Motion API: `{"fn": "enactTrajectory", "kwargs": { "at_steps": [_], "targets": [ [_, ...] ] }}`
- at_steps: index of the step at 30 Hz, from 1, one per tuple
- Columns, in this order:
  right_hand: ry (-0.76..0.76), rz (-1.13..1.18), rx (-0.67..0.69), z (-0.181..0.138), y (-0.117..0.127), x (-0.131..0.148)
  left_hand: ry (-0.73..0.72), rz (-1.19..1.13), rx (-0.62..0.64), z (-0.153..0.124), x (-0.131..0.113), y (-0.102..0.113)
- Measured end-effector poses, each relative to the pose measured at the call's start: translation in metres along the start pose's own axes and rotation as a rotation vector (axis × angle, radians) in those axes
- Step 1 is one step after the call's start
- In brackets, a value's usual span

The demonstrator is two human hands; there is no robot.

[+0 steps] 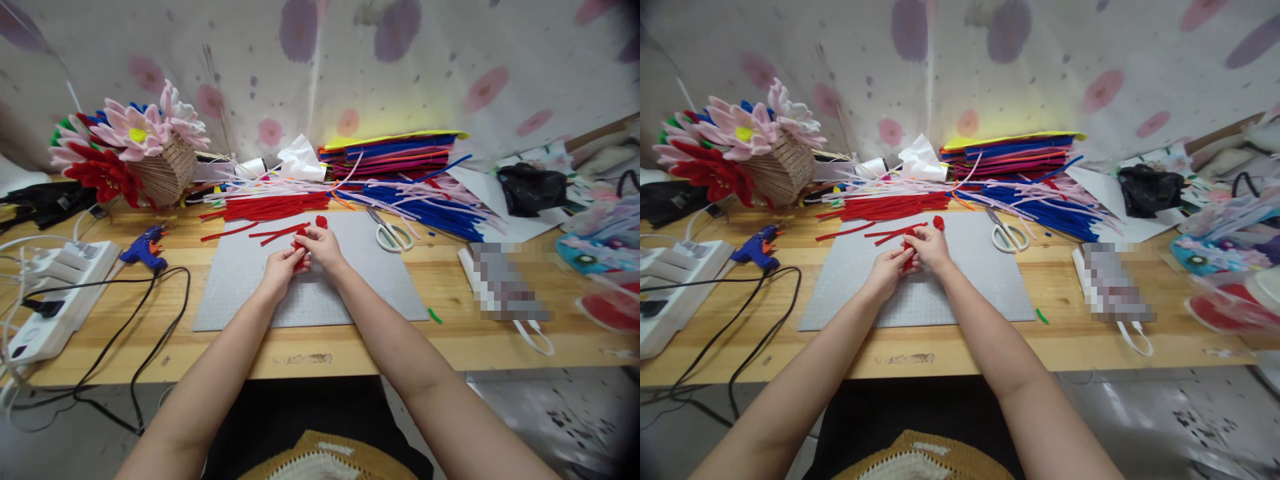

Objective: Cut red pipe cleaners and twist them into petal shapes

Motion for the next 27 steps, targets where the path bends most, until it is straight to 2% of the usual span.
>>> {"fn": "enactTrajectory", "kwargs": {
  "at_steps": [3, 8, 13, 18, 21, 27],
  "targets": [
    [-0.005, 0.034, 0.008, -0.001, -0.002, 0.000, 0.005, -0.001, 0.004, 0.000, -0.002, 0.001],
    [-0.056, 0.087, 0.151, -0.002, -0.008, 0.002, -0.010, -0.016, -0.039, 0.001, -0.004, 0.005],
    [0.075, 0.090, 0.014, 0.001, -0.006, 0.007, -0.129, -0.022, -0.098, 0.002, -0.007, 0.005],
    [0.039, 0.120, -0.001, 0.003, -0.006, 0.004, -0.196, -0.016, -0.105, 0.001, -0.008, 0.006],
    [0.003, 0.180, 0.002, 0.002, -0.002, 0.003, -0.149, -0.029, -0.046, 0.000, -0.007, 0.004],
    [-0.094, 0.309, -0.009, 0.000, -0.002, -0.002, 0.075, -0.127, 0.122, -0.001, -0.001, -0.004]
  ]
}}
Point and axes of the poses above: each hand's wrist, its own z-axis towards the middle knuckle, its own y-axis out of the back of the hand, x = y × z, the point moved 6 cm from there along z, towards the middle knuckle, and after that the axes turned 4 degrees about -x, right-handed, at the moved point
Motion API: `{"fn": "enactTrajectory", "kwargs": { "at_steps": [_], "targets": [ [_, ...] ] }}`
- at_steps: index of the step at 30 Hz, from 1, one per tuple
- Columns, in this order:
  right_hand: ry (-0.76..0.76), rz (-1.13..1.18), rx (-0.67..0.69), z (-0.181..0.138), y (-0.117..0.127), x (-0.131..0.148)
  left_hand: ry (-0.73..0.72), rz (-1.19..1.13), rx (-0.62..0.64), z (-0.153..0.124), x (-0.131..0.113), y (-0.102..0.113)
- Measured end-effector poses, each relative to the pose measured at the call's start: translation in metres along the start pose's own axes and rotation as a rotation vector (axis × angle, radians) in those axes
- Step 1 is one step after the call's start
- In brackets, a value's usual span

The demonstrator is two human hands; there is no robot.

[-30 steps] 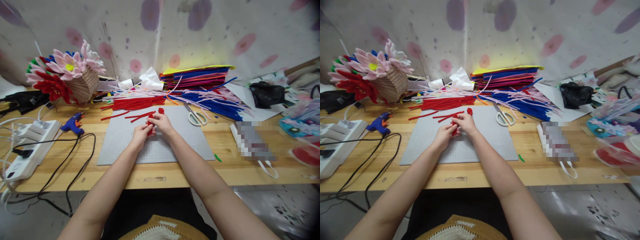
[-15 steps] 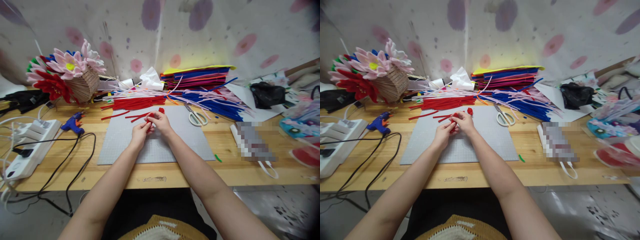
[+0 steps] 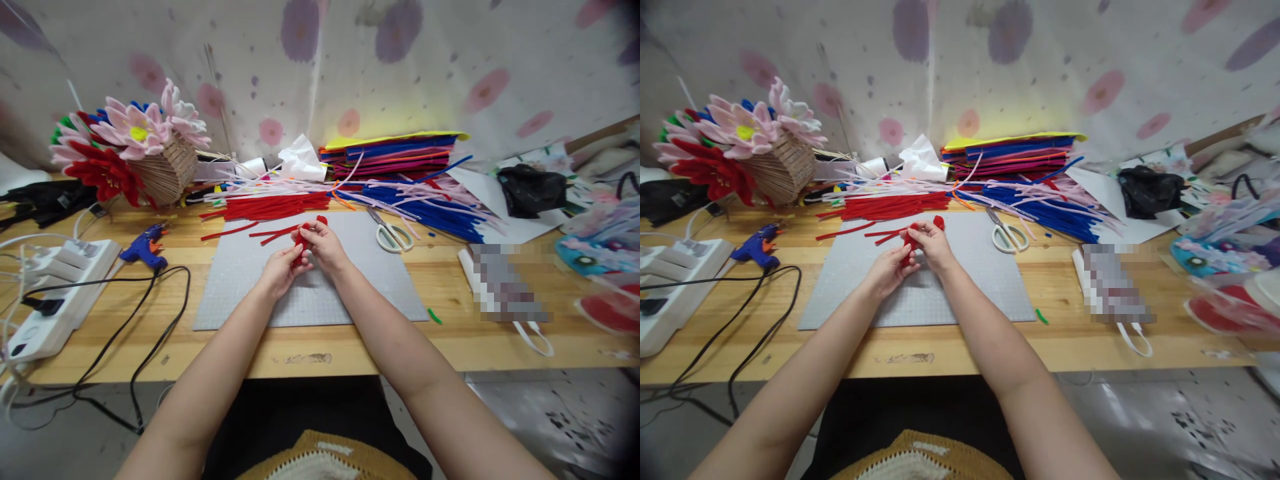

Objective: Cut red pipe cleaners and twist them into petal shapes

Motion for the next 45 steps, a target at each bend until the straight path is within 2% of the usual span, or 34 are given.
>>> {"fn": "enactTrajectory", "kwargs": {
  "at_steps": [2, 5, 7, 9, 16, 20, 23, 26, 29, 35, 39, 42, 45],
  "targets": [
    [0.002, -0.031, 0.032, -0.001, -0.002, 0.000, -0.016, -0.006, -0.022, 0.001, -0.002, 0.003],
    [-0.058, -0.125, 0.173, -0.004, -0.008, -0.003, -0.079, -0.021, -0.079, 0.001, -0.005, 0.008],
    [-0.120, -0.157, 0.267, -0.006, -0.010, -0.007, -0.080, -0.045, -0.057, 0.002, -0.005, 0.007],
    [-0.158, -0.156, 0.307, -0.007, -0.008, -0.009, -0.054, -0.061, 0.002, 0.001, -0.004, 0.003],
    [-0.156, -0.212, 0.215, -0.005, -0.001, -0.007, 0.025, -0.105, 0.094, -0.002, -0.002, -0.004],
    [-0.176, -0.225, 0.272, -0.007, -0.004, -0.003, 0.071, -0.113, 0.080, -0.002, -0.002, -0.001],
    [-0.235, -0.211, 0.319, -0.010, -0.004, -0.004, 0.043, -0.105, 0.076, -0.001, -0.003, 0.001],
    [-0.252, -0.226, 0.254, -0.009, -0.001, -0.004, 0.034, -0.097, 0.057, 0.001, -0.003, 0.003],
    [-0.177, -0.261, 0.150, -0.004, 0.005, 0.000, 0.042, -0.030, 0.029, 0.003, 0.001, 0.006],
    [-0.070, -0.353, 0.104, 0.003, 0.012, 0.005, -0.168, 0.372, -0.150, 0.006, -0.003, 0.020],
    [-0.014, -0.457, 0.075, 0.006, 0.018, 0.008, -0.385, 0.627, -0.178, -0.004, -0.019, 0.020],
    [-0.003, -0.518, 0.102, 0.006, 0.018, 0.010, -0.566, 0.690, -0.187, -0.015, -0.035, 0.015],
    [-0.056, -0.469, 0.151, 0.002, 0.013, 0.010, -0.625, 0.636, -0.210, -0.017, -0.040, 0.014]
  ]
}}
Point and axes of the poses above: each hand's wrist, its own z-axis towards the middle knuckle, its own y-axis out of the back of the hand, x = y × z, the point moved 6 cm from there along z, towards the middle knuckle, and after that the axes turned 4 degrees about -x, right-handed, at the moved point
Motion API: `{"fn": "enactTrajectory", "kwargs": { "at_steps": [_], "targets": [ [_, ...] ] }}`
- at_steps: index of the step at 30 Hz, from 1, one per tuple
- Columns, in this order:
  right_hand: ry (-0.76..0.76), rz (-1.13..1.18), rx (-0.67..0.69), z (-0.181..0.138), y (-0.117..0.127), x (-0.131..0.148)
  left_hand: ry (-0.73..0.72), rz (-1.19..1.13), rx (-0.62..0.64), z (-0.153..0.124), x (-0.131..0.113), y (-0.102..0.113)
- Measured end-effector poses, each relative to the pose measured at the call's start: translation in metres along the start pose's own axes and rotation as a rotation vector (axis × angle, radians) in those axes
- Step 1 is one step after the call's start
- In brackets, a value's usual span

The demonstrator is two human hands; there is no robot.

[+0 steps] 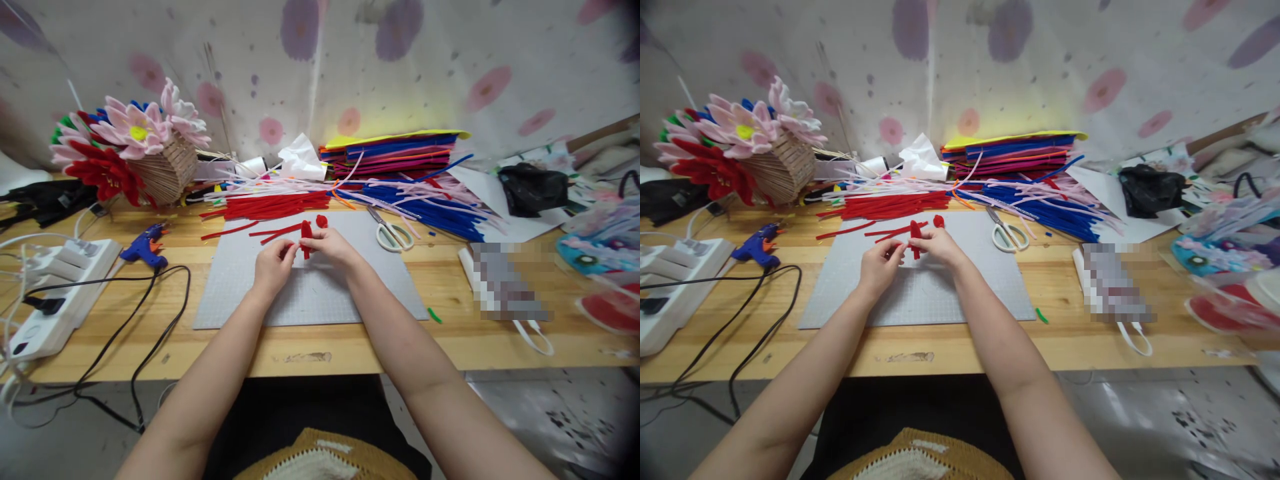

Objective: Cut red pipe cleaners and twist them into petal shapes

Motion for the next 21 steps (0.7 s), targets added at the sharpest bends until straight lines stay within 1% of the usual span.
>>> {"fn": "enactTrajectory", "kwargs": {
  "at_steps": [2, 4, 6, 8, 11, 13, 16, 19, 21],
  "targets": [
    [-0.045, 0.090, 0.024, -0.002, -0.005, -0.001, 0.044, -0.080, -0.040, 0.002, 0.006, -0.001],
    [-0.101, 0.187, 0.022, -0.003, -0.011, -0.004, 0.127, -0.177, -0.076, 0.005, 0.016, -0.003],
    [-0.158, 0.277, -0.012, -0.003, -0.016, -0.010, 0.226, -0.234, -0.091, 0.006, 0.027, -0.007],
    [-0.191, 0.341, -0.078, -0.001, -0.019, -0.015, 0.299, -0.245, -0.080, 0.005, 0.034, -0.010],
    [-0.180, 0.376, -0.189, 0.002, -0.017, -0.020, 0.330, -0.252, -0.028, 0.005, 0.035, -0.014],
    [-0.159, 0.371, -0.216, 0.003, -0.015, -0.020, 0.331, -0.272, 0.010, 0.004, 0.032, -0.016],
    [-0.111, 0.323, -0.199, 0.003, -0.014, -0.017, 0.386, -0.338, 0.061, 0.003, 0.028, -0.017],
    [-0.064, 0.300, -0.183, 0.001, -0.013, -0.011, 0.519, -0.414, 0.147, 0.001, 0.027, -0.019],
    [-0.079, 0.322, -0.136, 0.000, -0.015, -0.009, 0.589, -0.463, 0.223, -0.001, 0.026, -0.021]
  ]
}}
Point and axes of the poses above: each hand's wrist, its own z-axis towards the middle knuckle, its own y-axis out of the back of the hand, x = y × z, the point moved 6 cm from there along z, towards the middle knuckle, and after that the axes turned 4 degrees about -x, right-handed, at the moved point
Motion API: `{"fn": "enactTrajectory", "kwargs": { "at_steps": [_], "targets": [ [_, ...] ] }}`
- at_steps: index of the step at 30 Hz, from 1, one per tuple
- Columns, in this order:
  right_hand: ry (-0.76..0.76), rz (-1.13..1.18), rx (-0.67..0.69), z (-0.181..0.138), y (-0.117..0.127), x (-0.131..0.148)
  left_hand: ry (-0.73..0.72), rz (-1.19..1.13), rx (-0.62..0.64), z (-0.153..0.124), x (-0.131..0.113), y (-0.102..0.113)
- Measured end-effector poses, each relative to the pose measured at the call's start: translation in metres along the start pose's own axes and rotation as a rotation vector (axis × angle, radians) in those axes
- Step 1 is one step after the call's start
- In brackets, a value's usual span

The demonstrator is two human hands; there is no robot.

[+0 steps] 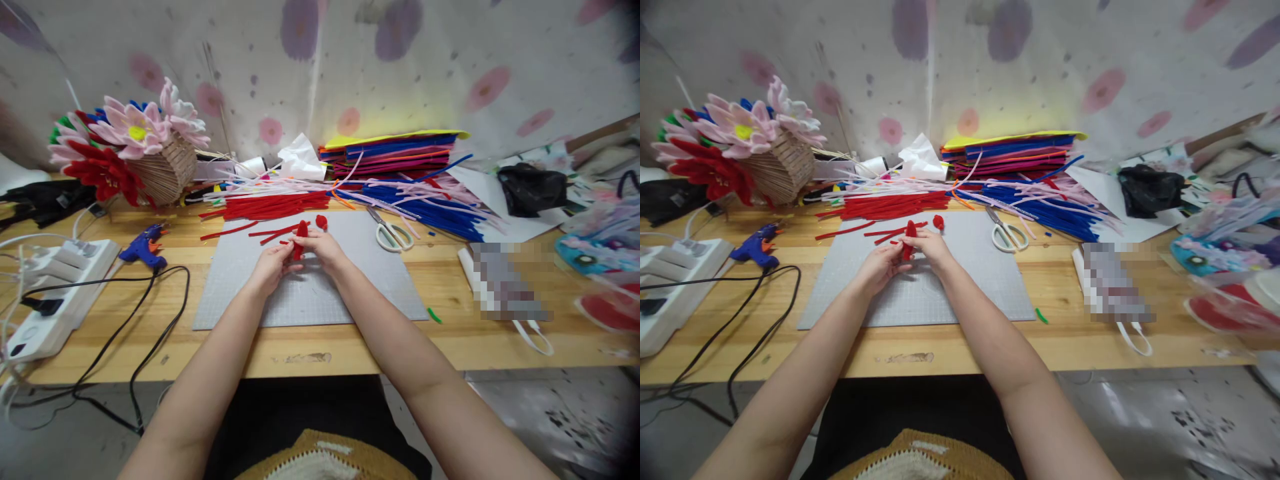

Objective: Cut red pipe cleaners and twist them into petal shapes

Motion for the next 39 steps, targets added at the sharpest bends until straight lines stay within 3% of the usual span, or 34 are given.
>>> {"fn": "enactTrajectory", "kwargs": {
  "at_steps": [9, 16, 21, 25, 30, 32, 36, 39],
  "targets": [
    [-0.179, 0.036, 0.302, -0.008, -0.007, -0.003, 0.177, -0.107, 0.138, -0.004, 0.008, -0.007],
    [-0.178, 0.039, 0.409, -0.013, -0.011, -0.004, 0.235, -0.180, 0.128, -0.007, 0.009, -0.010],
    [-0.124, -0.036, 0.464, -0.015, -0.020, -0.008, 0.186, -0.207, 0.071, -0.004, 0.009, -0.008],
    [0.007, -0.283, 0.423, -0.013, -0.022, -0.007, 0.172, -0.202, 0.078, -0.004, 0.010, -0.009],
    [0.423, -0.774, 0.188, -0.010, -0.013, 0.014, 0.137, -0.181, 0.053, -0.004, 0.010, -0.009],
    [0.518, -0.904, 0.138, -0.011, -0.012, 0.020, 0.104, -0.156, 0.041, -0.003, 0.010, -0.010],
    [0.596, -0.925, 0.171, -0.012, -0.012, 0.026, -0.053, -0.092, -0.039, 0.000, 0.005, -0.004],
    [0.552, -0.872, 0.193, -0.009, -0.011, 0.024, -0.151, -0.037, -0.118, 0.004, 0.003, 0.001]
  ]
}}
Point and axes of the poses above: each hand's wrist, its own z-axis towards the middle knuckle, its own y-axis out of the back of the hand, x = y × z, the point moved 6 cm from there along z, towards the middle knuckle, and after that the axes turned 4 degrees about -x, right-handed, at the moved point
